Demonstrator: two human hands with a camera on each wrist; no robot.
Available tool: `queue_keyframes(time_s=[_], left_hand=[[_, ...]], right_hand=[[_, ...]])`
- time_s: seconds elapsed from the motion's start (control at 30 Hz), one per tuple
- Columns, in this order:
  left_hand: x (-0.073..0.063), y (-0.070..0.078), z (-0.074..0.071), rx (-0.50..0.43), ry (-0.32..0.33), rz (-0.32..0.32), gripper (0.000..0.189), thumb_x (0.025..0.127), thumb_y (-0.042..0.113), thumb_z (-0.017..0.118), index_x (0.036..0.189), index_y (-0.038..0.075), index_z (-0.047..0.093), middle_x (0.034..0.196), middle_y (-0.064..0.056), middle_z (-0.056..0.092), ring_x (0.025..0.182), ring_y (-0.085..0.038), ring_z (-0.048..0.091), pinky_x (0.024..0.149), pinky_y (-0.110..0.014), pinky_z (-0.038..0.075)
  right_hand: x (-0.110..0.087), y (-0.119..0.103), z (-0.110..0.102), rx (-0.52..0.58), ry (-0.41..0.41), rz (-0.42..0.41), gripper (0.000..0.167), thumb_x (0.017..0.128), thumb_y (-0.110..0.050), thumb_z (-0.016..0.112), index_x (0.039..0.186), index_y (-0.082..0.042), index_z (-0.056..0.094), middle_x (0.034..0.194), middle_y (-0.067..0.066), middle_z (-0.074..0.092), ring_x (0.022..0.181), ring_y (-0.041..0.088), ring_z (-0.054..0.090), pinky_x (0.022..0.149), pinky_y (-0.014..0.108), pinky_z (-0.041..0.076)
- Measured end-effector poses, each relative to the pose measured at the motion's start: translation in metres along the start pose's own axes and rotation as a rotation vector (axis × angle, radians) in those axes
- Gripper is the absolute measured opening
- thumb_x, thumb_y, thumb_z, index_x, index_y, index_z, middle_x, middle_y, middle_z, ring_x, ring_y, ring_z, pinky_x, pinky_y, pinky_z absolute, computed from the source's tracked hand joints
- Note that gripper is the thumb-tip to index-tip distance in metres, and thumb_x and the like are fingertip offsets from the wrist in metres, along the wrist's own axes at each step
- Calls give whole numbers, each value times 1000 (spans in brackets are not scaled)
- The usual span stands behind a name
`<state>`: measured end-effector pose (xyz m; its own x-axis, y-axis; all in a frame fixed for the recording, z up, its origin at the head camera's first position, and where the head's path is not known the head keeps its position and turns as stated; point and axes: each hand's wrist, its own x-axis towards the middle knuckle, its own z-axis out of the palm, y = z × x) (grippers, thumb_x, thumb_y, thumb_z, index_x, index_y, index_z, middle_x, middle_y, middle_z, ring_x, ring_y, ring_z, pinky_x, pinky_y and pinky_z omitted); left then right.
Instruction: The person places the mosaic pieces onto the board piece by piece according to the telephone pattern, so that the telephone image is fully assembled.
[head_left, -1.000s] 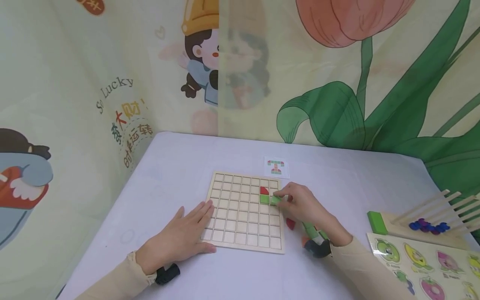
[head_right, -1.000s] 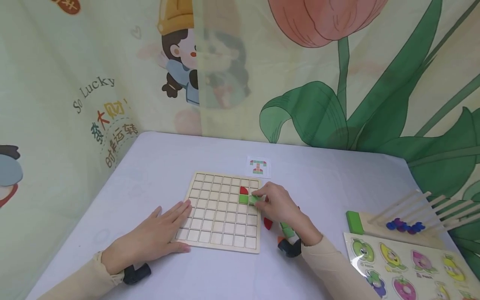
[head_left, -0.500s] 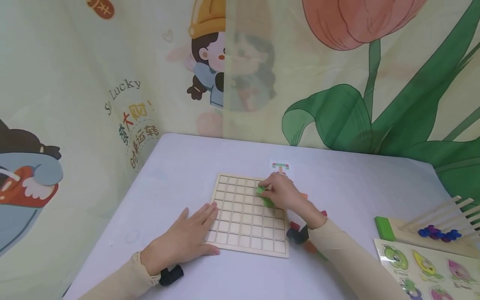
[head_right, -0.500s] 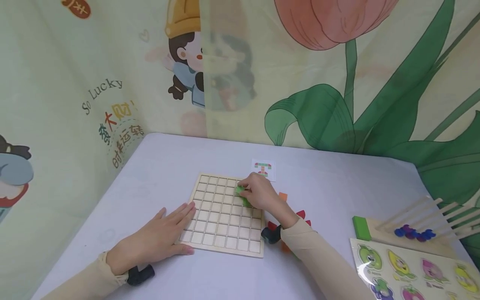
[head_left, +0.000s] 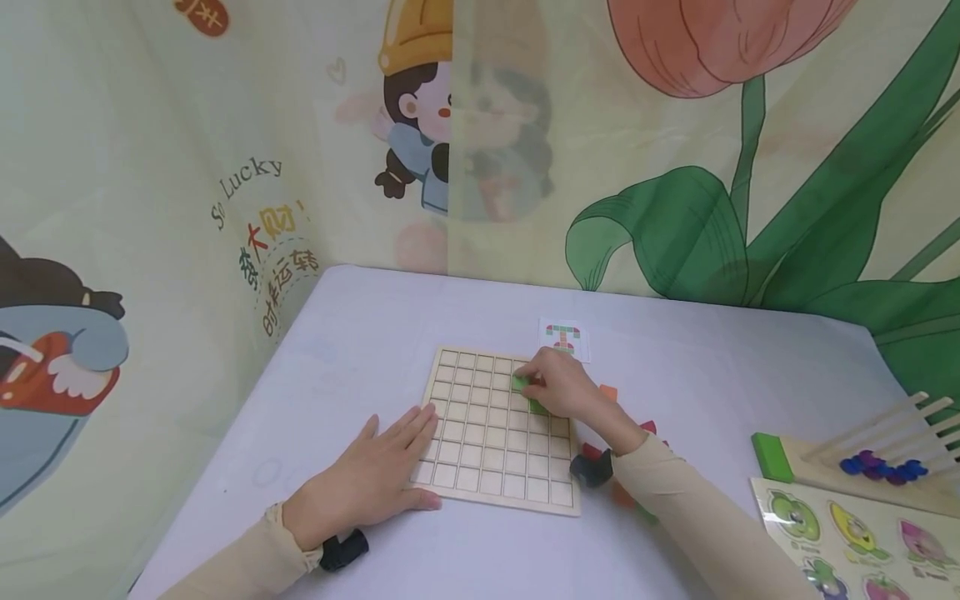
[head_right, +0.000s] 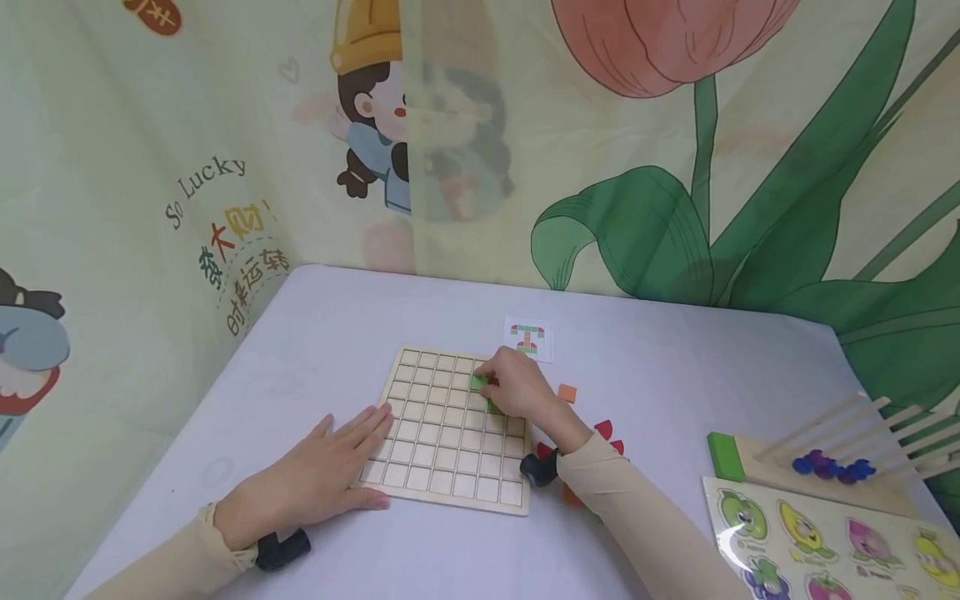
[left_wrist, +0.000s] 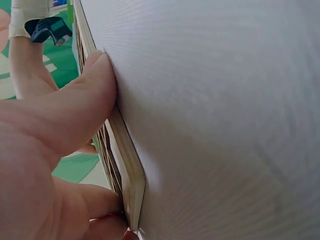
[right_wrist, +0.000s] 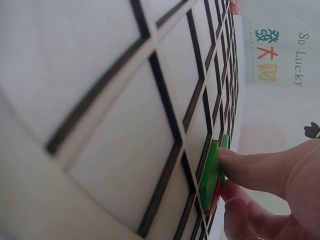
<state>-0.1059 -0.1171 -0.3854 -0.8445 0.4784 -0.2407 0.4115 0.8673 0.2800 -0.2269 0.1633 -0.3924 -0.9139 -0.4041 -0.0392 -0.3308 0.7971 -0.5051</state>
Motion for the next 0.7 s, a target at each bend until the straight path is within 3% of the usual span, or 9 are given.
queue_keyframes(time_s=[0.37,0.7], left_hand=[[0,0,1,6,2,1,101,90,62,66,162,3,26,173,-11,19,160,-29,22,121,-71,19],[0,1,0,6,1,8,101,91,61,66,162,3,26,172,-11,20,160,-30,22,121,-72,20]], right_hand=[[-1,1,1,10,3,24,31,88,-6,79,119,-5,77,102,10,69,76,15,51,64,26,42],[-10,9,-4,42,67,-47,36,88,-9,80,124,-6,75,102,10,73,74,14,55,63,26,43]])
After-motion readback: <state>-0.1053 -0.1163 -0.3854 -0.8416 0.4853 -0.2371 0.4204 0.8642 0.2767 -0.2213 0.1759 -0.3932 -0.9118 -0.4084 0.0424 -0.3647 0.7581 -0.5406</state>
